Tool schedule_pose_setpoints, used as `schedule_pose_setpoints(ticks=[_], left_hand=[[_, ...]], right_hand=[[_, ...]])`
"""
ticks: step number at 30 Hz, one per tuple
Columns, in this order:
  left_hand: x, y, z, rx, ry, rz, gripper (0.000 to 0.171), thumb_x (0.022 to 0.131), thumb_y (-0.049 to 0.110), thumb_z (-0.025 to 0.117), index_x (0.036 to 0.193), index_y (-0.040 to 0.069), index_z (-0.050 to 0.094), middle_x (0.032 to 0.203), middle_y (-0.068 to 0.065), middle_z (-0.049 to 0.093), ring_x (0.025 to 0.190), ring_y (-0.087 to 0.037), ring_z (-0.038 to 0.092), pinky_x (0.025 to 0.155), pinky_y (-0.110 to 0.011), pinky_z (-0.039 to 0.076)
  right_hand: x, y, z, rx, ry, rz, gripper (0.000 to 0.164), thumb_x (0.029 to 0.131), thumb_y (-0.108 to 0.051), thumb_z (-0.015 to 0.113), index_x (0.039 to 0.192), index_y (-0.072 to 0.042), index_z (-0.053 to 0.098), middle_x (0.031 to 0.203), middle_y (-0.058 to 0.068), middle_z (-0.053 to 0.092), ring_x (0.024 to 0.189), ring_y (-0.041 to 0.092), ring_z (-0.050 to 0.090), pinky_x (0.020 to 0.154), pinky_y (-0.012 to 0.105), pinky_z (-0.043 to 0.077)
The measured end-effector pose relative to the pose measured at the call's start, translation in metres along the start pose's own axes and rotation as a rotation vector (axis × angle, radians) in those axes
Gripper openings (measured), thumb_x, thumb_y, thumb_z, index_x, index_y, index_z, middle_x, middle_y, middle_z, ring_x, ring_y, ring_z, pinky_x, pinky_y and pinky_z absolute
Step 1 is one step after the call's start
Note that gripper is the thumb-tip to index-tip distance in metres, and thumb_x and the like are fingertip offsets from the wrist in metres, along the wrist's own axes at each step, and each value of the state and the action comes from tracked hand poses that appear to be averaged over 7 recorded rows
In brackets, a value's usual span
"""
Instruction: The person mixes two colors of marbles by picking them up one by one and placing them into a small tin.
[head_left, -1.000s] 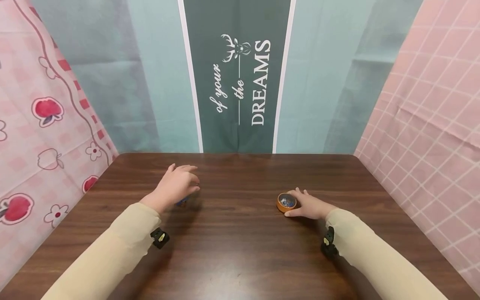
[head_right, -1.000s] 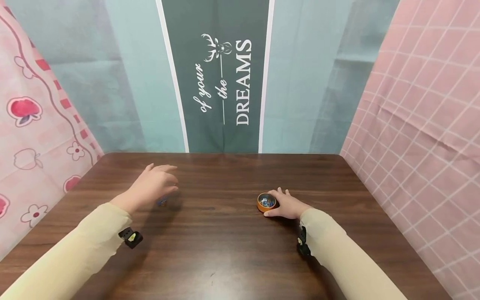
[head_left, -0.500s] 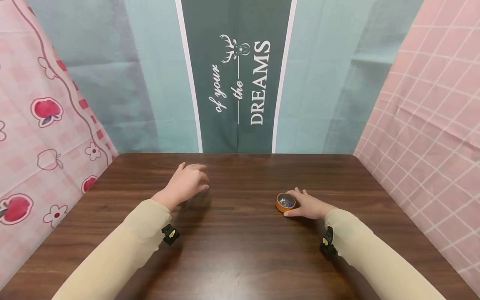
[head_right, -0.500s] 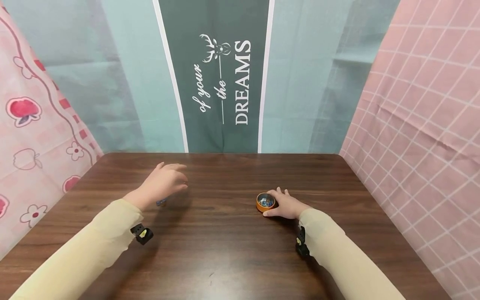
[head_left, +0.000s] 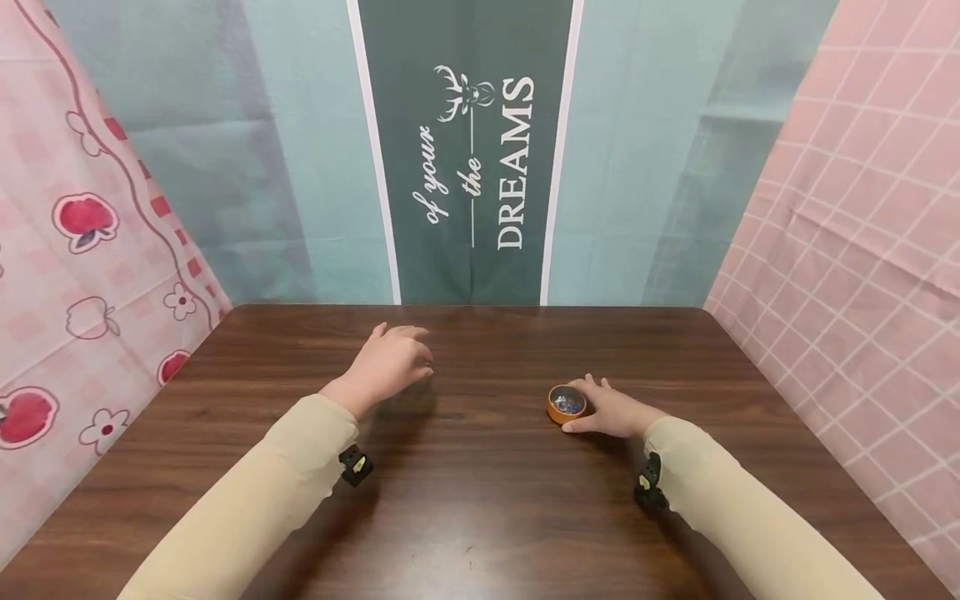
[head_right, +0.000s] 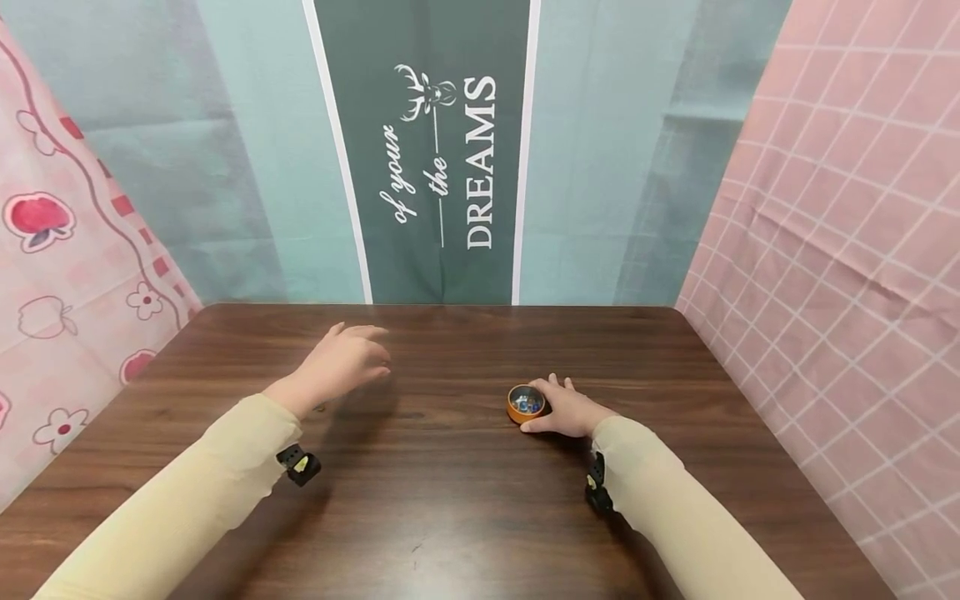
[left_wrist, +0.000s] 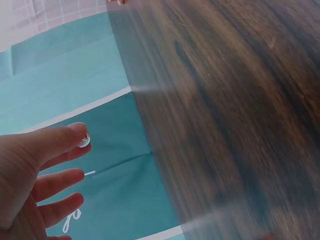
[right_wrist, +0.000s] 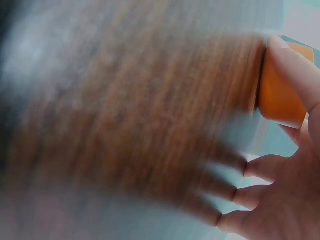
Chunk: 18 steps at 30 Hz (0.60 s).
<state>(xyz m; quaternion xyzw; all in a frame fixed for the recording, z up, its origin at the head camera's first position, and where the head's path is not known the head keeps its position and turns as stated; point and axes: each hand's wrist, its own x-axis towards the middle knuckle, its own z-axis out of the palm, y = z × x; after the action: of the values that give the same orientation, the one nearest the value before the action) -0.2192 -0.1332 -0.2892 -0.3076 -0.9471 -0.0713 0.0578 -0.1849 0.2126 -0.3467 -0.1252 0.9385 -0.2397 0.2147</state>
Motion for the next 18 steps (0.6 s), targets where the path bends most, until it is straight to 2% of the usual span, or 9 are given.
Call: schedule_pose_setpoints(ticks=[18], left_hand=[[0.013,0.021,0.004,-0.023,-0.013,0.013,0.014,0.075,0.030,0.063,0.084,0.021,0.067,0.117,0.000,0.049,0.111,-0.019,0.041,0.093,-0.051,0.018]], right_hand=[[0.002,0.001,0.001,-0.007,0.001,0.010,0.077,0.067,-0.051,0.062,0.128,-0.014,0.033,0.135,0.027,0.010,0.120,0.047,0.004,0.087,0.061,0.014]])
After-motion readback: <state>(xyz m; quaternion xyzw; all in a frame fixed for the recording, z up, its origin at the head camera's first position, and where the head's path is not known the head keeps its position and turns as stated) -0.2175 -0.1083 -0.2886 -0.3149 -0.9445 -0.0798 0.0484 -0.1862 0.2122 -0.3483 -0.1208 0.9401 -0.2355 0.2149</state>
